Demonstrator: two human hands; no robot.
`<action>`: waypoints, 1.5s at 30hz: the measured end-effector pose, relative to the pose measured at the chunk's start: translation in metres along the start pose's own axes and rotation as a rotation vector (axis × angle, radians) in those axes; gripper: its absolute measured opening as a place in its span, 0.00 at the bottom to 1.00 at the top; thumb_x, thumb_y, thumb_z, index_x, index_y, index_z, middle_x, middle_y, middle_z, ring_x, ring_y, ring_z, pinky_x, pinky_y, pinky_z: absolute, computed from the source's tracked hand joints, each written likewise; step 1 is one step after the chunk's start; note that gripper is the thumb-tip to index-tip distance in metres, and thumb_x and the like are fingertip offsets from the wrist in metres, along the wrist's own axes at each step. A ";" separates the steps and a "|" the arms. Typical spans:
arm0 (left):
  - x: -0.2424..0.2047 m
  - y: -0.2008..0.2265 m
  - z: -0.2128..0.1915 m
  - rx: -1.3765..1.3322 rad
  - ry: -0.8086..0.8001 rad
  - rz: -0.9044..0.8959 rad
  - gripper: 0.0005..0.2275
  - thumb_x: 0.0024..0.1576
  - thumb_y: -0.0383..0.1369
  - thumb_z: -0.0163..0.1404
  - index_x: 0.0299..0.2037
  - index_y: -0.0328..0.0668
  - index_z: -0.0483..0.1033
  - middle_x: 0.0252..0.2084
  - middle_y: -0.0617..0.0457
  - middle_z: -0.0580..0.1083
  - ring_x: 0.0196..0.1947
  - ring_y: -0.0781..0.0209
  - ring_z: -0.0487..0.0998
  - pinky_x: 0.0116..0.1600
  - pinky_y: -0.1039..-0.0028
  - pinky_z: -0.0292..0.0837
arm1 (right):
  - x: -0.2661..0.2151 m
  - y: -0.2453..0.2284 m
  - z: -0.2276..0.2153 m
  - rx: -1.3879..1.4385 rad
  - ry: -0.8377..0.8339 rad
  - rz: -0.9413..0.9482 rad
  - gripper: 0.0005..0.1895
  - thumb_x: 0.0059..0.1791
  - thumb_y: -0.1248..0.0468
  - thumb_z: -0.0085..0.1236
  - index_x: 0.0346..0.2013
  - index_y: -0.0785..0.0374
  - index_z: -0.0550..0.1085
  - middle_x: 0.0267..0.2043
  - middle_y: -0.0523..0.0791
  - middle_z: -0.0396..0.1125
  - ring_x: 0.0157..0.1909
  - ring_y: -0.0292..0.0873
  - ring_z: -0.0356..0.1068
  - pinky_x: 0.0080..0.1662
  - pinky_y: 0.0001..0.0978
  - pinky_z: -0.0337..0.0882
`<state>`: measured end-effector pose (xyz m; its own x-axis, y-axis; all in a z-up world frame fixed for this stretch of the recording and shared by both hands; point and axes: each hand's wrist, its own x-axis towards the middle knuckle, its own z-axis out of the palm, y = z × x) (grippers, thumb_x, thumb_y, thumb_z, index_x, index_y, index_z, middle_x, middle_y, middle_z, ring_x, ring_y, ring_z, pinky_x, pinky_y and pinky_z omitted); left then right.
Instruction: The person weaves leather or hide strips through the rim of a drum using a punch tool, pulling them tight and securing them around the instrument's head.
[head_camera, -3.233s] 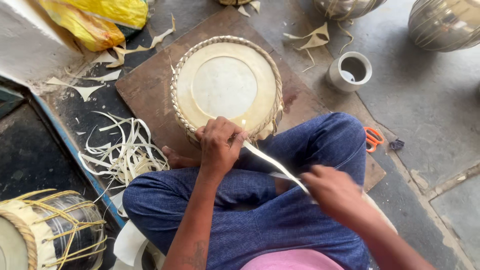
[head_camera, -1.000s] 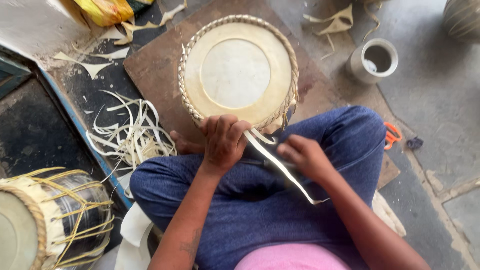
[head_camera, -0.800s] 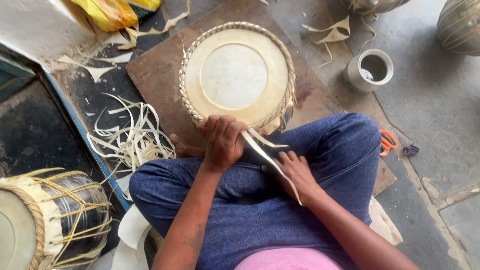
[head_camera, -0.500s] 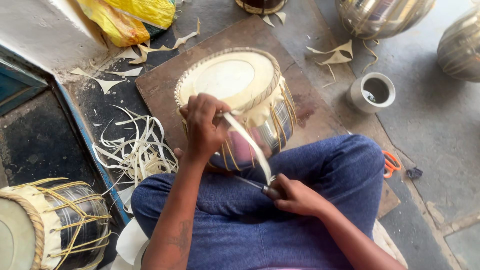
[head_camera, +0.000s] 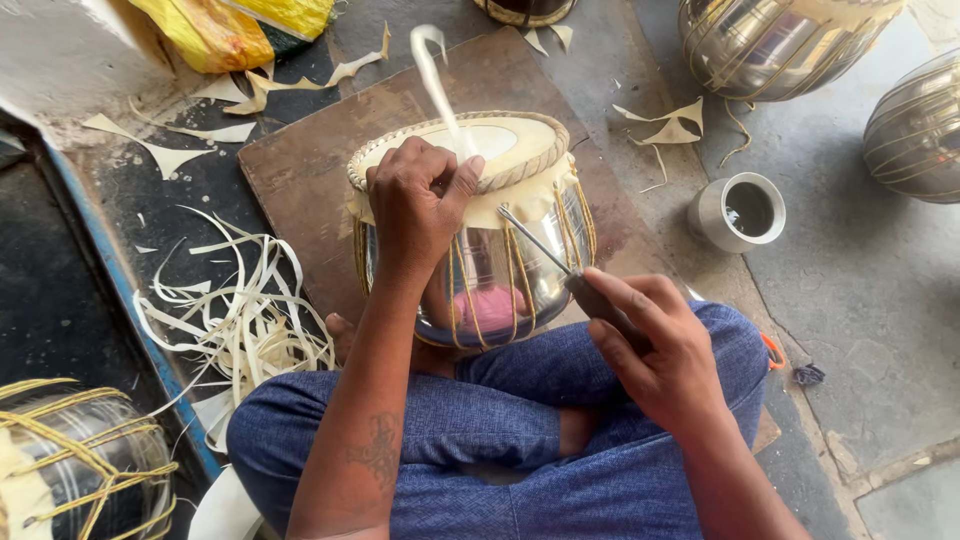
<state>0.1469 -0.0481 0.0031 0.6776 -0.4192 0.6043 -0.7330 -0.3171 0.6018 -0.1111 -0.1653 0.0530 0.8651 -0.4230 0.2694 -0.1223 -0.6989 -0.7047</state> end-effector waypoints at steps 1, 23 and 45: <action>-0.001 0.000 0.000 -0.003 0.005 0.004 0.13 0.58 0.41 0.60 0.29 0.40 0.78 0.31 0.52 0.74 0.37 0.52 0.75 0.48 0.58 0.63 | 0.006 -0.003 0.001 -0.024 -0.006 -0.010 0.24 0.50 0.62 0.59 0.61 0.52 0.73 0.49 0.47 0.70 0.47 0.44 0.73 0.44 0.34 0.75; -0.017 0.015 -0.002 -0.012 0.069 0.038 0.13 0.58 0.37 0.60 0.24 0.44 0.73 0.29 0.55 0.70 0.36 0.54 0.69 0.47 0.61 0.60 | 0.010 -0.002 0.026 -0.201 0.005 0.061 0.24 0.49 0.61 0.62 0.61 0.49 0.74 0.45 0.48 0.69 0.41 0.46 0.73 0.41 0.36 0.74; -0.032 0.027 -0.016 0.009 0.063 0.056 0.10 0.61 0.34 0.53 0.28 0.42 0.73 0.32 0.54 0.71 0.37 0.53 0.70 0.49 0.62 0.60 | -0.005 0.011 0.077 0.482 0.060 0.097 0.24 0.59 0.62 0.56 0.70 0.52 0.65 0.42 0.45 0.68 0.35 0.35 0.65 0.39 0.24 0.65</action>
<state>0.1066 -0.0296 0.0079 0.6379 -0.3826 0.6684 -0.7700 -0.3028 0.5616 -0.0794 -0.1262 -0.0072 0.8296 -0.5153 0.2151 0.0505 -0.3144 -0.9479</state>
